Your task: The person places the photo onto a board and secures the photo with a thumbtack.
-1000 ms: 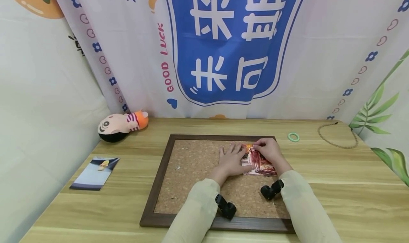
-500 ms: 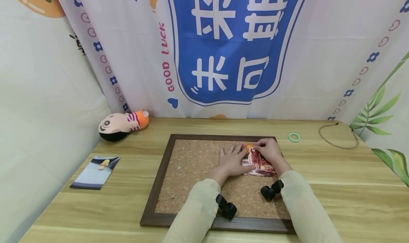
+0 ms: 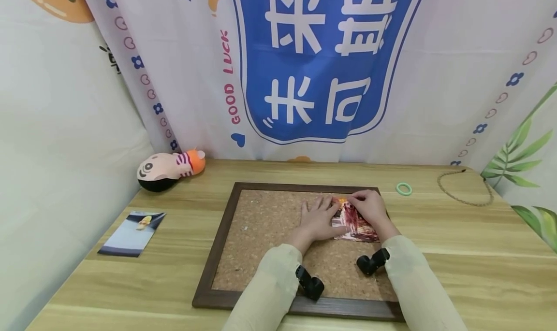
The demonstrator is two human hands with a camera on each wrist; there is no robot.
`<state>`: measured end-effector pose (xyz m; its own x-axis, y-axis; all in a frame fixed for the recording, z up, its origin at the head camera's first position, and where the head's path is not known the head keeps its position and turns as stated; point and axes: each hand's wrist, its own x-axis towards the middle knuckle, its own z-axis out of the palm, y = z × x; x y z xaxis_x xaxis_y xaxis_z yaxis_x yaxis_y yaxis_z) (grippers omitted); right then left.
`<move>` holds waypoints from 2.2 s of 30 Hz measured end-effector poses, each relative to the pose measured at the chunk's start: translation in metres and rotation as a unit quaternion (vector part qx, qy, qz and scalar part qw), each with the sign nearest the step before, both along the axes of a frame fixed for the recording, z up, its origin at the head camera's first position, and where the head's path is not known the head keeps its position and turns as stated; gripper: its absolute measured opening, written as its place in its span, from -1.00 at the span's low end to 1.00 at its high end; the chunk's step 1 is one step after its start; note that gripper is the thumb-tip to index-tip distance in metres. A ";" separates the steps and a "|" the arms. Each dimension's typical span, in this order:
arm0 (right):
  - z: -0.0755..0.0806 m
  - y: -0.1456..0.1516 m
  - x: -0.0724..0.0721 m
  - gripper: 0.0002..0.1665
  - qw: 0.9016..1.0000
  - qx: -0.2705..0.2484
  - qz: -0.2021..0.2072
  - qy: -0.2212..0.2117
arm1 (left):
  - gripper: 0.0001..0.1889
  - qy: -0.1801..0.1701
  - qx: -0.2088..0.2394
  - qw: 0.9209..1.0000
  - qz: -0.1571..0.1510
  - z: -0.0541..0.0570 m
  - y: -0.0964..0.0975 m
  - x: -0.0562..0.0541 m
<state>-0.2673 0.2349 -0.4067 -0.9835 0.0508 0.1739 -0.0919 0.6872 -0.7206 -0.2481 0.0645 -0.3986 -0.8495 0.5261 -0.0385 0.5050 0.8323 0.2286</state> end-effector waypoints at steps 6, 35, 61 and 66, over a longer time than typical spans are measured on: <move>-0.003 -0.001 0.000 -0.84 1.000 -0.005 -0.012 0.014 | -0.23 0.003 0.005 1.000 0.000 -0.002 0.000 0.000; 0.006 -0.003 0.001 -0.87 0.999 0.036 0.010 -0.002 | -0.24 -0.006 0.011 1.000 0.004 0.001 0.000 0.000; 0.091 0.025 0.039 -0.38 0.989 -0.054 0.140 0.004 | -0.21 -0.045 0.266 0.961 0.057 0.065 -0.077 -0.018; 0.096 0.046 0.054 -0.39 0.989 -0.057 0.135 0.031 | -0.18 -0.047 0.331 0.940 0.072 0.082 -0.131 -0.019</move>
